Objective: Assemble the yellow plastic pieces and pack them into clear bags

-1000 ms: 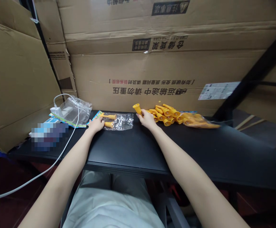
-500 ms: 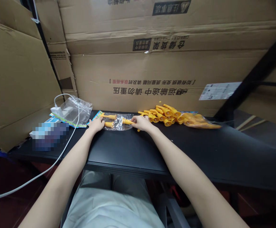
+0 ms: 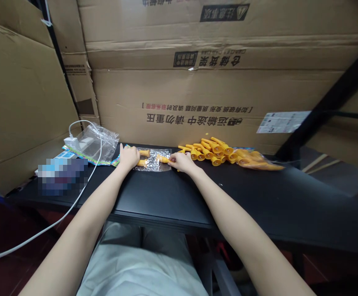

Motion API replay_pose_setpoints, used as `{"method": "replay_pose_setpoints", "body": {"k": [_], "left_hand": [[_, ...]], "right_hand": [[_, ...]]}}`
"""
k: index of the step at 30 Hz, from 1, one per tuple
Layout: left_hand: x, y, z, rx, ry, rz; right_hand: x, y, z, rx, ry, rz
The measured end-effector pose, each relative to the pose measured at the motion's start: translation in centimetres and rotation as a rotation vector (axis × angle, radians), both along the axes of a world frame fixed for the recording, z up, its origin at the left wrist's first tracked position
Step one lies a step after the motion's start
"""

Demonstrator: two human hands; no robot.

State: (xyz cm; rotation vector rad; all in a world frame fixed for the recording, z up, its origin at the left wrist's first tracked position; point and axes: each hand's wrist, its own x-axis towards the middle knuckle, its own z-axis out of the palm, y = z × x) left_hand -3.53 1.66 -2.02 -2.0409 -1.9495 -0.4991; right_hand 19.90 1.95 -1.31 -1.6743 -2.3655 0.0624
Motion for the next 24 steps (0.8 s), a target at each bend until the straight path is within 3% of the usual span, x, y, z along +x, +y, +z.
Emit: {"method": "replay_pose_setpoints", "body": {"k": [4, 10, 24], "left_hand": [[-1.1, 1.1, -1.4, -0.020, -0.118, -0.136], [-1.5, 2.1, -2.1, -0.312, -0.161, -0.319], [-1.8, 2.0, -2.2, -0.285, -0.257, -0.476]], "right_hand": [[-0.2, -0.2, 0.1, 0.011, -0.020, 0.011], [-0.9, -0.9, 0.6, 0.125, -0.029, 0.047], [-1.6, -1.9, 1.6, 0.107, -0.082, -0.099]]}}
